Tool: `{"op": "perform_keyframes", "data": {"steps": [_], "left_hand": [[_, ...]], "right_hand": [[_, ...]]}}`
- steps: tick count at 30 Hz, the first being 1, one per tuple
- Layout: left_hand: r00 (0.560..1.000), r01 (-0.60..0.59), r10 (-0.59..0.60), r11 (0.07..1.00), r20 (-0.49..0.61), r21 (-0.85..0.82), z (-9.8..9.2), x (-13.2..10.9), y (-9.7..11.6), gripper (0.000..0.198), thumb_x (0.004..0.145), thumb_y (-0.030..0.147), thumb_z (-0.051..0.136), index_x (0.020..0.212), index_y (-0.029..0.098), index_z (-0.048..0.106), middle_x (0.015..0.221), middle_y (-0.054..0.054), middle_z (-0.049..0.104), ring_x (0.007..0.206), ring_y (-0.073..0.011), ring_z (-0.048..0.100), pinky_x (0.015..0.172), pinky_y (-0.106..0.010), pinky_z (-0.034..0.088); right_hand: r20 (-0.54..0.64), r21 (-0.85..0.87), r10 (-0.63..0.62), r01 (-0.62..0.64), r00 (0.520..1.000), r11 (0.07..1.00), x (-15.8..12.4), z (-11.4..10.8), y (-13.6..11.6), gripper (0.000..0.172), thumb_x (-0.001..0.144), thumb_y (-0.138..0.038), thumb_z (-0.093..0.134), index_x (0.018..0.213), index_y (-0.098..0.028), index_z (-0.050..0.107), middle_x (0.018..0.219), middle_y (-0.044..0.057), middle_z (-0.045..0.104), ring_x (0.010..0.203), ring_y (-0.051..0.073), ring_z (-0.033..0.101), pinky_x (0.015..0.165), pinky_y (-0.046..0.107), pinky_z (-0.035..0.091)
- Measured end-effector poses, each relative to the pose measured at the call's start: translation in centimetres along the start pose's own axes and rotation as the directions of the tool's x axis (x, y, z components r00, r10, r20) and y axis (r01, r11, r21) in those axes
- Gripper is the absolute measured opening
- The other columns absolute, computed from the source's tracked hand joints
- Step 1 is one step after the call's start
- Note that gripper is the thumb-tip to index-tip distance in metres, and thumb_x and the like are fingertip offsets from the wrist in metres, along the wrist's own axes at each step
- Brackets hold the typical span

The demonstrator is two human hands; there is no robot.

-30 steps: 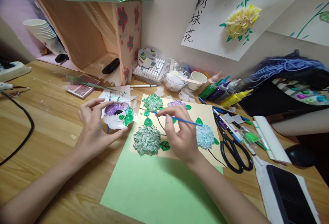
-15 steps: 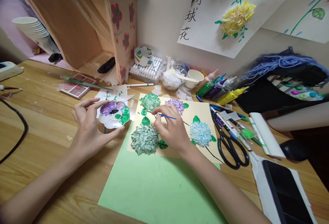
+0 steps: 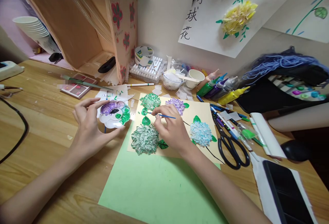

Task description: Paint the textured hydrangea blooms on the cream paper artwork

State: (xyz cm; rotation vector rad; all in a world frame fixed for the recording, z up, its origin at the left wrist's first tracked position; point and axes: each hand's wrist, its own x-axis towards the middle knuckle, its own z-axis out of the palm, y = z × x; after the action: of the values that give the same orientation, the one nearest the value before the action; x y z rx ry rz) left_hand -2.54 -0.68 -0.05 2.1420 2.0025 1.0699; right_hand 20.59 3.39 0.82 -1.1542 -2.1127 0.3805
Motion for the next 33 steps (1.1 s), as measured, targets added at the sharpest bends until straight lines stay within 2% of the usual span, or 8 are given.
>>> {"op": "perform_keyframes", "data": {"steps": [11, 24, 33], "left_hand": [[1.000, 0.007, -0.007, 1.000, -0.010, -0.010, 0.02, 0.01, 0.01, 0.073, 0.062, 0.043, 0.075, 0.123, 0.026, 0.041, 0.124, -0.011, 0.034, 0.126, -0.0311, 0.033, 0.107, -0.048, 0.028], [1.000, 0.007, -0.007, 1.000, -0.005, -0.001, -0.03, 0.07, 0.03, 0.072, 0.062, 0.044, 0.075, 0.123, 0.025, 0.041, 0.124, -0.011, 0.035, 0.126, -0.0312, 0.034, 0.106, -0.048, 0.028], [1.000, -0.006, 0.006, 1.000, -0.018, 0.009, 0.03, 0.05, 0.01, 0.071, 0.063, 0.042, 0.074, 0.124, 0.022, 0.043, 0.124, -0.012, 0.035, 0.126, -0.0299, 0.034, 0.107, -0.046, 0.029]], "right_hand": [[0.024, 0.001, 0.005, -0.005, 1.000, 1.000, 0.14, 0.08, -0.13, 0.017, 0.088, -0.017, 0.043, 0.086, -0.024, 0.058, 0.082, 0.003, 0.063, 0.085, 0.021, 0.055, 0.072, 0.034, 0.042], [-0.033, -0.001, -0.011, 0.011, 0.999, 1.000, 0.14, -0.51, 0.08, 0.016, 0.087, -0.017, 0.043, 0.081, -0.023, 0.057, 0.080, 0.003, 0.062, 0.083, 0.020, 0.055, 0.074, 0.035, 0.043], [-0.014, -0.012, 0.009, -0.009, 1.000, 1.000, 0.24, -0.41, 0.37, 0.017, 0.087, -0.018, 0.043, 0.079, -0.022, 0.057, 0.079, 0.003, 0.062, 0.082, 0.020, 0.056, 0.073, 0.033, 0.043]]}}
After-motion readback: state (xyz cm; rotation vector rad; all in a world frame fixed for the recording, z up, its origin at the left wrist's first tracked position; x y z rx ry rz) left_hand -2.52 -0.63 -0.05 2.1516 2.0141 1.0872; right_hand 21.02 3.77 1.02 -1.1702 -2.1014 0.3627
